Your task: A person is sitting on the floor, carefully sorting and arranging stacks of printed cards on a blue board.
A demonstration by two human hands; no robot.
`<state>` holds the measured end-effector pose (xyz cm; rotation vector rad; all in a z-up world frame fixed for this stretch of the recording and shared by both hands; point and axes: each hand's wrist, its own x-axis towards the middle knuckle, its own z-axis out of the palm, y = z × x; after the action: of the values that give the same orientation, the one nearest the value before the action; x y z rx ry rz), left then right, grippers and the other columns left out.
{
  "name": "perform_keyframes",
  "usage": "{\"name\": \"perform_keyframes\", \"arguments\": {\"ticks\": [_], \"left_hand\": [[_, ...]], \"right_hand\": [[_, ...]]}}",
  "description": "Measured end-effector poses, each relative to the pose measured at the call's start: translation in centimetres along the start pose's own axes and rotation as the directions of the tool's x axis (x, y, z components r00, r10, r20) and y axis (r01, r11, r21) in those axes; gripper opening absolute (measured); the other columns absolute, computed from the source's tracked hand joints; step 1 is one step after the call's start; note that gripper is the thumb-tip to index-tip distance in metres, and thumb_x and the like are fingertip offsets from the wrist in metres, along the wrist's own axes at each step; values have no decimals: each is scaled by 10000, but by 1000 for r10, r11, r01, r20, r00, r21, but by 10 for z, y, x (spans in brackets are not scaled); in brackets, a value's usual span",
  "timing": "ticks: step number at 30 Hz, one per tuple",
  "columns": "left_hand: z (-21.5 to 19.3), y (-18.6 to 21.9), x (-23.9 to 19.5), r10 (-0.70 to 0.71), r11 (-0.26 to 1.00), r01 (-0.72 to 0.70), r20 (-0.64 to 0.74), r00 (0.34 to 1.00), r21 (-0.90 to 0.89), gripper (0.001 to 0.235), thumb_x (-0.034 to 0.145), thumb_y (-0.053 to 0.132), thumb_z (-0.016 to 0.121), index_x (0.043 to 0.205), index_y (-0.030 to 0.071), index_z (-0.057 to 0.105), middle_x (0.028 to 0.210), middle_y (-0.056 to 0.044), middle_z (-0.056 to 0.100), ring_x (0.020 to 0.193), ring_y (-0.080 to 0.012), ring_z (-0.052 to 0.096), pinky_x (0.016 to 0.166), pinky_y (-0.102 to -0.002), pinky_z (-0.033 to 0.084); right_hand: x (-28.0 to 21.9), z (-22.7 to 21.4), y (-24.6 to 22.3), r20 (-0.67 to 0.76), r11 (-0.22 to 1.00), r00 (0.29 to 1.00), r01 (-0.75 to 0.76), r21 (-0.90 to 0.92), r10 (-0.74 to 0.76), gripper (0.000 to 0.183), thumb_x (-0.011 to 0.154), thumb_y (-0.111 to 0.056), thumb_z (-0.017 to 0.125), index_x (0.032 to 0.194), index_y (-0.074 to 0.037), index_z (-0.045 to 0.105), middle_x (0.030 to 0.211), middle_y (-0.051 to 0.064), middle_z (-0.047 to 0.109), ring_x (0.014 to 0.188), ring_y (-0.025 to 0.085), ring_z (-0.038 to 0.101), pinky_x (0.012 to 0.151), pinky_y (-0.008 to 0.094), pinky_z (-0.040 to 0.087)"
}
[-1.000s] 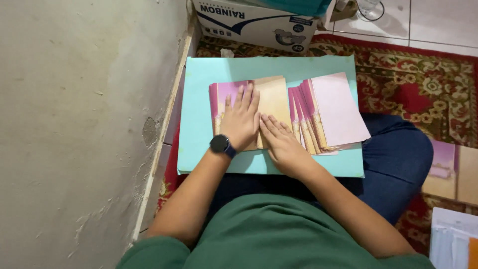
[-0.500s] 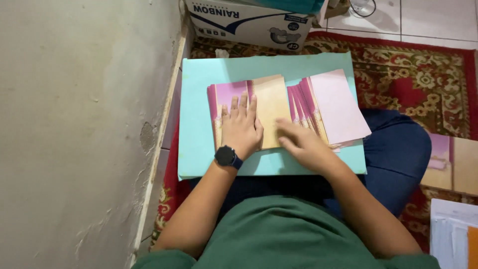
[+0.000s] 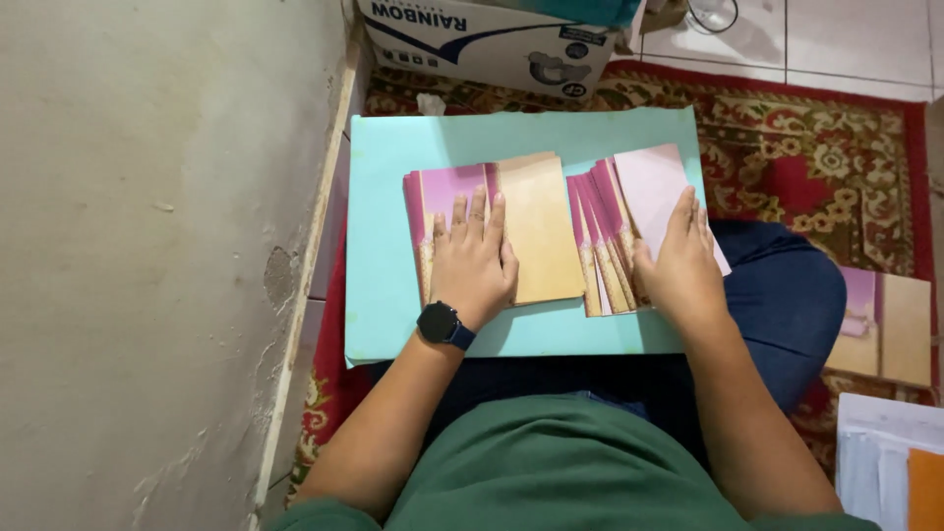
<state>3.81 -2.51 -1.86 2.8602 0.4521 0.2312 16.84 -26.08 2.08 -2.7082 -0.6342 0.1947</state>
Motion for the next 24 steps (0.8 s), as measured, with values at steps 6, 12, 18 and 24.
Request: {"name": "perform_keyframes", "arguments": {"ticks": [6, 12, 18, 24], "left_hand": [[-13, 3, -2, 57, 996, -75, -274, 960, -56, 594, 908, 259, 533, 1435, -14, 514, 1501, -243, 491, 1366, -442, 469, 1132, -600, 313], [-46, -8, -16, 23, 946, -129, -337, 941, -297, 480, 928, 139, 540, 1366, -59, 542, 1550, -317, 367, 1480, -508, 262, 1196, -600, 242], [-92, -13, -34, -188, 825, -119, -466, 864, -552, 478, 1046, 176, 353, 1489, 28, 458, 1620, -224, 334, 1507, -440, 297, 1218, -584, 199], [-79, -10, -44, -87, 957, -47, -442, 893, -285, 456, 1007, 231, 457, 1399, 25, 563, 1622, -233, 326, 1499, -501, 256, 1164, -688, 157]], "right_hand": [[14, -53, 18, -12, 988, 988, -154, 12, 154, 367, 1057, -257, 497, 1217, 13, 687, 1039, 277, 724, 844, 470, 676, 735, 539, 523], [-31, -137, -39, -189, 929, 981, 40, 369, 33, 246, 1091, 13, 532, 1284, 116, 647, 1032, 227, 706, 712, 246, 605, 574, 336, 437], [-16, -57, -59, -276, 634, 956, 275, 723, -99, 327, 1075, -42, 532, 1398, -35, 487, 999, 197, 658, 891, 224, 630, 660, 330, 528], [-6, 32, -86, -41, 629, 989, 121, 768, -140, 589, 994, -19, 516, 1560, -80, 364, 983, 226, 694, 799, 245, 648, 646, 326, 545]]}}
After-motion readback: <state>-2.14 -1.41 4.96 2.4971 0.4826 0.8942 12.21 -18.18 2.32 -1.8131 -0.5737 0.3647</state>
